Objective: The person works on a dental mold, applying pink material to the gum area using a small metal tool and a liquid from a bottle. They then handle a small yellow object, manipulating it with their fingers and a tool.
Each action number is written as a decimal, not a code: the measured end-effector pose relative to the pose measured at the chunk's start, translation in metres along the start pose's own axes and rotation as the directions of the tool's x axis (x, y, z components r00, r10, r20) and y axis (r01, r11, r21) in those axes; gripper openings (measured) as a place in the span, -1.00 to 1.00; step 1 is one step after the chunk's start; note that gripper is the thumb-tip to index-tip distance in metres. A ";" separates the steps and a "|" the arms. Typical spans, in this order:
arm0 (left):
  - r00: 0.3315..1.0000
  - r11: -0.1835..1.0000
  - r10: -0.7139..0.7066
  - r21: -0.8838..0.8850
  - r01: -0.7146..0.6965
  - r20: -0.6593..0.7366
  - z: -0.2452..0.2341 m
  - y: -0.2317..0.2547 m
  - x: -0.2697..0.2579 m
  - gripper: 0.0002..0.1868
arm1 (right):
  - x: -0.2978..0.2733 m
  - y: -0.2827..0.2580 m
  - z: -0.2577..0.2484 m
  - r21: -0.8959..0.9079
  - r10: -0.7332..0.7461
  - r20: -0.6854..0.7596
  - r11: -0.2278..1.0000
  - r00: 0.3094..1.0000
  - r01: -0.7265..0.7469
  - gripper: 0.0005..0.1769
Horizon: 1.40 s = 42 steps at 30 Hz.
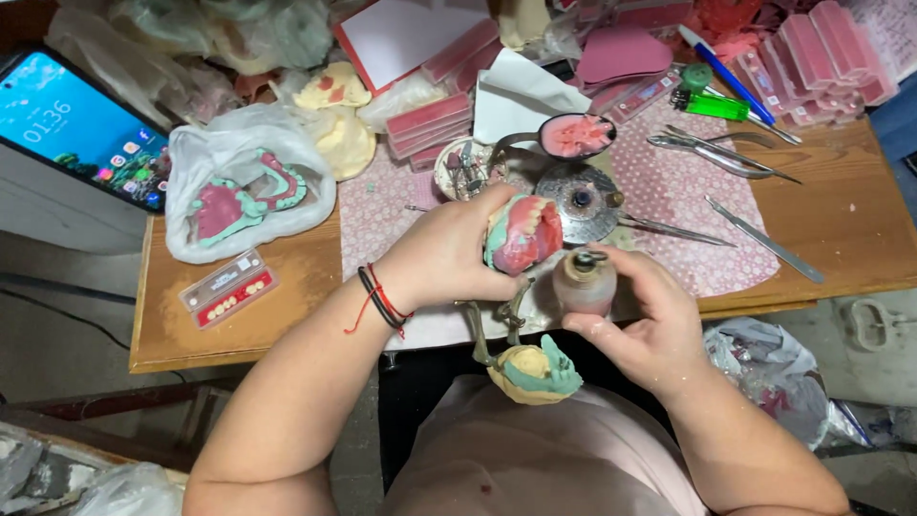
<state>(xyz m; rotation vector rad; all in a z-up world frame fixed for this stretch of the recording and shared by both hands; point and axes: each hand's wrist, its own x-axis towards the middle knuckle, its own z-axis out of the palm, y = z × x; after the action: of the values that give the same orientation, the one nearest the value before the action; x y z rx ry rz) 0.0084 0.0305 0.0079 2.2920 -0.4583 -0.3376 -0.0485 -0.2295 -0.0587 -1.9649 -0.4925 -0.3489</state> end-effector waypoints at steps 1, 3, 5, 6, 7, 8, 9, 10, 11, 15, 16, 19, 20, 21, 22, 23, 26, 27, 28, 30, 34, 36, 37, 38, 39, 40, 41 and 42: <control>1.000 1.000 -0.003 -0.001 0.003 -0.002 -0.001 0.000 -0.001 -0.11 | 0.001 -0.002 0.001 0.001 -0.001 0.004 1.000 1.000 0.001 -0.16; 1.000 1.000 -0.006 -0.009 0.006 0.019 -0.003 0.000 -0.001 -0.09 | 0.003 -0.005 0.004 -0.066 -0.012 0.023 0.998 1.000 0.013 -0.19; 1.000 1.000 -0.002 -0.013 0.003 0.024 -0.003 0.000 -0.001 -0.09 | 0.004 -0.005 0.004 -0.075 -0.012 0.034 0.997 0.999 0.014 -0.21; 1.000 1.000 0.002 -0.017 -0.001 0.030 -0.003 -0.001 -0.001 -0.09 | 0.004 -0.005 0.003 -0.085 -0.011 0.044 0.996 0.999 0.015 -0.23; 1.000 1.000 0.002 -0.018 -0.002 0.029 -0.003 0.000 -0.002 -0.09 | 0.005 -0.006 0.003 -0.086 -0.011 0.045 0.996 0.999 0.015 -0.23; 0.999 1.000 0.008 -0.022 -0.008 0.033 -0.004 0.001 -0.003 -0.09 | 0.006 -0.008 0.003 -0.078 -0.029 0.041 0.996 0.999 0.032 -0.25; 0.999 1.000 0.015 -0.025 -0.014 0.037 -0.005 0.002 -0.003 -0.10 | 0.007 -0.009 0.003 -0.069 -0.047 0.038 0.996 0.998 0.049 -0.27; 0.999 1.000 0.014 -0.026 -0.013 0.036 -0.005 0.002 -0.004 -0.10 | 0.008 -0.011 0.004 -0.069 -0.047 0.039 0.996 0.998 0.049 -0.27; 0.999 1.000 0.015 -0.024 -0.014 0.036 -0.005 0.002 -0.004 -0.10 | 0.008 -0.013 0.005 -0.077 -0.042 0.039 0.996 0.998 0.045 -0.27; 0.999 0.999 0.029 -0.018 -0.028 0.038 -0.005 0.003 -0.005 -0.11 | 0.009 -0.018 0.006 -0.099 -0.029 0.046 0.995 0.999 0.034 -0.32; 0.999 0.999 0.029 -0.017 -0.029 0.039 -0.005 0.003 -0.005 -0.11 | 0.007 -0.015 0.004 -0.099 -0.029 0.044 0.995 0.999 0.033 -0.32; 0.999 1.000 0.027 -0.008 -0.027 0.039 -0.004 0.002 -0.004 -0.11 | 0.003 -0.005 -0.004 -0.083 -0.003 0.026 0.997 1.000 0.005 -0.29; 1.000 1.000 0.015 0.005 -0.015 0.020 -0.002 0.003 -0.004 -0.11 | 0.001 -0.003 -0.009 -0.012 0.007 -0.011 1.000 1.000 -0.007 -0.23; 1.000 1.000 0.004 0.017 -0.004 0.001 -0.001 0.004 -0.002 -0.12 | -0.001 0.000 -0.015 0.059 0.018 -0.048 0.998 0.999 -0.015 -0.17; 1.000 1.000 0.023 0.017 -0.023 0.015 0.001 0.001 -0.001 -0.12 | 0.000 0.005 -0.026 0.046 0.024 -0.066 0.999 0.998 -0.021 -0.17; 1.000 0.999 0.025 0.048 -0.026 0.017 0.003 -0.001 0.001 -0.08 | -0.001 0.011 -0.037 0.082 0.026 -0.121 0.996 0.992 -0.016 -0.25; 0.999 0.997 0.030 0.070 -0.032 0.037 0.006 0.001 0.004 0.00 | 0.008 0.037 -0.088 -0.026 0.044 -0.317 0.998 0.947 -0.055 -0.39; 0.999 0.998 0.011 0.062 -0.013 0.035 0.005 0.002 0.004 0.05 | 0.012 0.047 -0.107 -0.148 0.033 -0.430 0.983 0.902 -0.107 -0.44; 0.999 0.998 0.027 0.061 -0.030 0.048 0.005 0.005 0.005 0.05 | 0.013 0.074 -0.128 -0.160 0.034 -0.443 0.980 0.896 -0.116 -0.44; 0.998 0.996 -0.046 0.082 0.043 0.031 0.006 0.009 0.005 -0.09 | 0.012 0.127 -0.170 -0.063 0.062 -0.513 0.992 0.856 -0.109 -0.47; 0.997 0.993 -0.065 0.104 0.060 0.042 0.008 0.010 0.008 -0.16 | 0.008 0.173 -0.206 -0.113 0.059 -0.509 0.984 0.859 -0.134 -0.52; 0.993 0.982 -0.108 0.159 0.100 0.044 0.011 0.007 0.009 -0.05 | 0.008 0.185 -0.209 -0.061 0.112 -0.466 0.986 0.878 -0.158 -0.58; 0.993 0.982 -0.107 0.159 0.098 0.044 0.013 0.007 0.009 -0.05 | 0.007 0.169 -0.205 -0.062 0.111 -0.467 0.986 0.877 -0.158 -0.58; 0.994 0.983 -0.102 0.157 0.095 0.040 0.013 0.007 0.009 -0.10 | 0.009 0.152 -0.200 -0.174 0.075 -0.528 0.965 0.846 -0.195 -0.44; 0.995 0.984 -0.098 0.156 0.091 0.035 0.012 0.007 0.009 -0.14 | 0.011 0.135 -0.194 -0.281 0.030 -0.581 0.931 0.813 -0.235 -0.29; 0.994 0.983 -0.102 0.157 0.096 0.031 0.013 0.007 0.009 -0.14 | 0.006 0.131 -0.188 -0.278 0.030 -0.578 0.932 0.815 -0.231 -0.29; 0.997 0.989 -0.076 0.132 0.072 0.029 0.013 0.006 0.008 -0.17 | 0.000 0.126 -0.182 -0.372 -0.071 -0.587 0.908 0.807 -0.191 -0.53; 0.998 0.993 -0.055 0.107 0.052 0.022 0.012 0.006 0.008 -0.19 | -0.003 0.123 -0.175 -0.461 -0.170 -0.582 0.875 0.795 -0.150 -0.76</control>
<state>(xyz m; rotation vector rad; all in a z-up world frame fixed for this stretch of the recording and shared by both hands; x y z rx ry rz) 0.0095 0.0159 0.0032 2.4096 -0.4374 -0.3774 0.0040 -0.4354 -0.0824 -2.1677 0.0254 -1.1721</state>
